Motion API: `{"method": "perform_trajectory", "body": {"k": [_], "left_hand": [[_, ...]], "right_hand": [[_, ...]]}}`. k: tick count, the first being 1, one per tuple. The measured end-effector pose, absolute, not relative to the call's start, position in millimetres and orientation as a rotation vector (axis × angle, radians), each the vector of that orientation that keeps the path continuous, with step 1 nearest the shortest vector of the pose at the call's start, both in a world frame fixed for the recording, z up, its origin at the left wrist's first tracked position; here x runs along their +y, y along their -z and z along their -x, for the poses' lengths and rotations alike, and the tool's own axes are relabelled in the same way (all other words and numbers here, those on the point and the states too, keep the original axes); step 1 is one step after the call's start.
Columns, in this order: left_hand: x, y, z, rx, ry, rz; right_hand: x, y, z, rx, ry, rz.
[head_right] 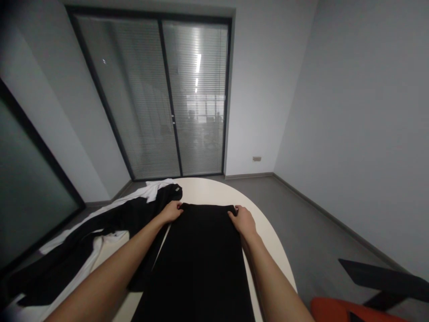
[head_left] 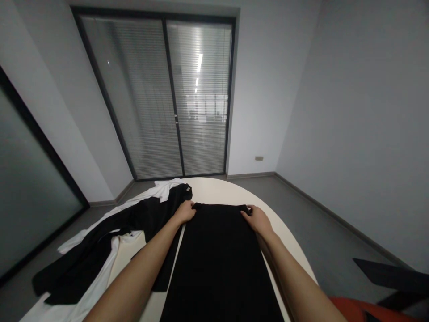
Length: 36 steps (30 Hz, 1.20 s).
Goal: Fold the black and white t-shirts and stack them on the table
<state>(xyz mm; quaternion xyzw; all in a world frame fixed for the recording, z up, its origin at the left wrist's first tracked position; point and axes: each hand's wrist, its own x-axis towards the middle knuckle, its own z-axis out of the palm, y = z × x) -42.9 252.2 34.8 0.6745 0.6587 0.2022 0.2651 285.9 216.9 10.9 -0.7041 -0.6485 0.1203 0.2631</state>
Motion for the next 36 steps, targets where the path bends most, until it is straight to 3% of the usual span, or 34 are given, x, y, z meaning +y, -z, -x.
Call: {"method": "perform_trajectory", "body": {"k": [8,19,28,36], "left_hand": [[243.8,-44.6,33.0,1.7,-0.775,-1.545],[216.0,-95.5,30.2,1.412,-1.218,-1.249],[177.9,-122.6,46.4,1.141,-1.163,-1.15],[132.7,-118.9,75.4,0.992,-1.054,-1.177]], "right_hand": [[208.8,-16.7,-282.7,-1.679,-0.363,1.89],[195.3,-65.7,-284.4,-1.508,-0.438,1.601],[151.8,-114.4,-281.1,-1.236,-1.25,1.38],[108.0,-123.7,-305.9,-1.453,-1.649,1.11]]}}
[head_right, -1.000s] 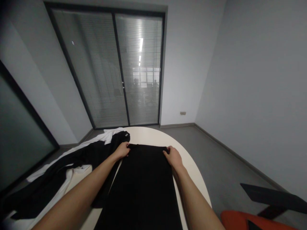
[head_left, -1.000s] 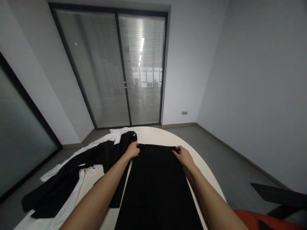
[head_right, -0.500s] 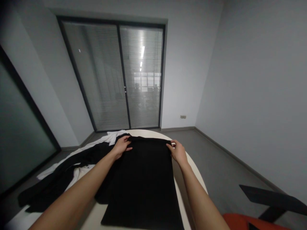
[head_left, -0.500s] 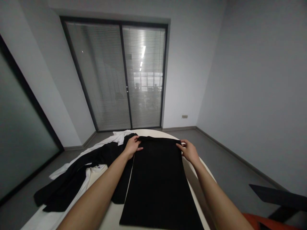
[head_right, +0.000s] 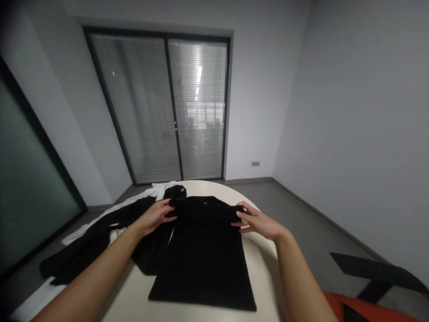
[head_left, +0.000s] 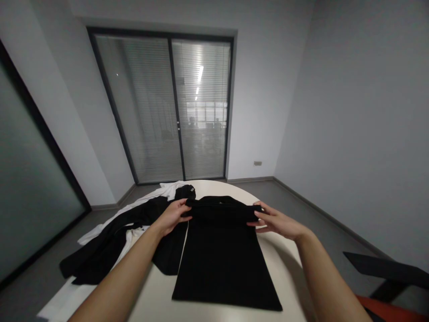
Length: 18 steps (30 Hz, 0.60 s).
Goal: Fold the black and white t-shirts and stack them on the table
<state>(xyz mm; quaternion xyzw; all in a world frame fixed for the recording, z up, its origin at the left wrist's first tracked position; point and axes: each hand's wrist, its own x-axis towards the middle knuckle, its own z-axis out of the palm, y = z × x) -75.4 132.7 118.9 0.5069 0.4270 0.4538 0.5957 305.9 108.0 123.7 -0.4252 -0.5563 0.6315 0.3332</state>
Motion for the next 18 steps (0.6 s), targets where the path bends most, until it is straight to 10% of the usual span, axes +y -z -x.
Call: {"method": "perform_trajectory", "body": {"k": [18], "left_hand": [[60.6,-81.9,120.7,0.785,-0.427,-1.949]], "right_hand": [[58.7,-106.8,-306.8,-2.188,-1.694,1.031]]}}
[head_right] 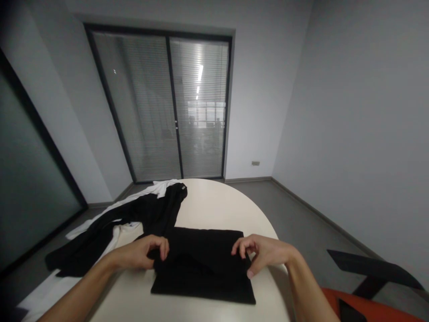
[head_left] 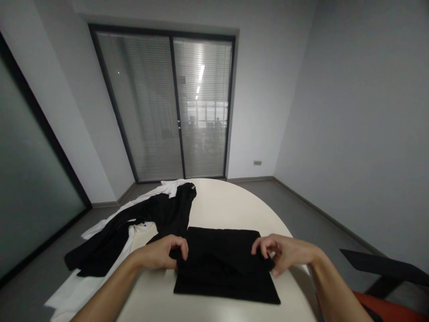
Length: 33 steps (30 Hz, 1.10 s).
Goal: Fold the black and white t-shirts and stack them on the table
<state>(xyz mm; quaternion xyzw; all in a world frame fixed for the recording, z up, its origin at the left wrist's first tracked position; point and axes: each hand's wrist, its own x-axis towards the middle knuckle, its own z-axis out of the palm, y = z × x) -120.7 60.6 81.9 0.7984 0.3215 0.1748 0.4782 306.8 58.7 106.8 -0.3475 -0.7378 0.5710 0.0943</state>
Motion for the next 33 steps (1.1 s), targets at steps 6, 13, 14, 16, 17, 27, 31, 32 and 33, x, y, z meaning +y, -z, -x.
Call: {"method": "perform_trajectory", "body": {"k": [6,13,14,16,17,27,31,32,33], "left_hand": [[46.6,-85.5,116.6,0.935,-0.291,-2.127],[44.1,-87.3,111.5,0.907,-0.594,-2.213],[44.0,-86.0,112.0,0.907,-0.598,-2.227],[43.2,-82.6,113.9,0.919,-0.531,-2.252],[42.4,-81.5,115.2,0.929,-0.476,-2.258],[40.4,-120.0,71.7,1.168,-0.662,-2.313],[42.4,-100.1,43.4,1.151,-0.588,-2.473],[42.8,-90.7,40.3,1.164,-0.499,-2.5],[43.2,-80.7,38.6,1.174,-0.419,-2.523]], "right_hand": [[55.6,-86.6,-305.8,-2.167,-1.823,1.066],[55.2,-96.7,-309.7,-2.185,-1.656,1.008],[54.4,-97.4,-309.7,-2.192,-1.642,1.001],[53.4,-95.7,-310.4,-2.196,-1.662,1.019],[53.6,-93.5,-311.5,-2.188,-1.696,1.041],[67.4,-108.6,-275.3,-2.254,-1.119,1.279],[54.8,-113.2,-225.6,-2.426,-0.815,1.14],[52.3,-108.8,-217.4,-2.497,-0.804,1.169],[50.9,-102.8,-211.7,-2.557,-0.804,1.223]]}}
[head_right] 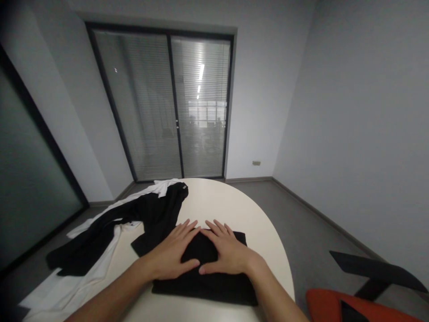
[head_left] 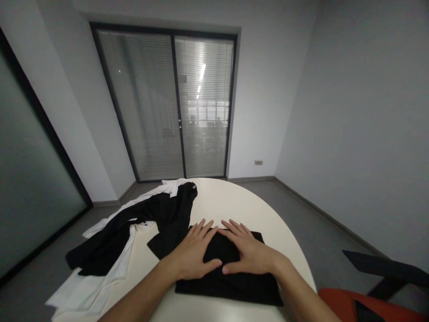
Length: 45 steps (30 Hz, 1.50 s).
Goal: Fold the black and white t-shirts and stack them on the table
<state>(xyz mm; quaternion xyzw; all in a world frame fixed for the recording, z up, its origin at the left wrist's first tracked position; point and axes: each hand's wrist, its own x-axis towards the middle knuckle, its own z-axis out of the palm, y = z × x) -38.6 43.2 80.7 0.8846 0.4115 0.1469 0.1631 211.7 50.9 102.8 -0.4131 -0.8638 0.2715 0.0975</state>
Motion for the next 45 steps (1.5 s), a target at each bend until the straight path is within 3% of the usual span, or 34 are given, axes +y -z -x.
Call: {"method": "perform_trajectory", "body": {"k": [5,11,18,23,29,39,45], "left_hand": [[42.7,-46.4,40.4,1.199,-0.361,-2.639],[41.1,-47.4,40.5,1.177,-0.357,-2.673],[37.8,-49.8,40.9,1.197,-0.37,-2.658],[44.5,-46.3,43.8,1.239,-0.511,-2.621],[77.4,-36.9,67.7,1.729,-0.84,-2.334],[102.2,-34.0,77.6,1.57,-1.182,-2.042],[88.0,-40.2,74.0,1.453,-1.03,-2.275]], "right_hand": [[53.7,-77.0,-208.1,-2.639,-0.856,1.41],[56.6,-84.4,-215.4,-2.608,-0.924,1.389],[79.1,-81.5,-234.5,-2.409,-0.516,1.715],[97.7,-88.0,-246.3,-2.388,-0.698,1.74],[116.8,-89.7,-253.9,-2.443,-0.841,1.56],[162.6,-78.1,-243.9,-2.403,-0.377,1.478],[159.5,-77.6,-218.1,-2.412,-0.198,1.617]]}}
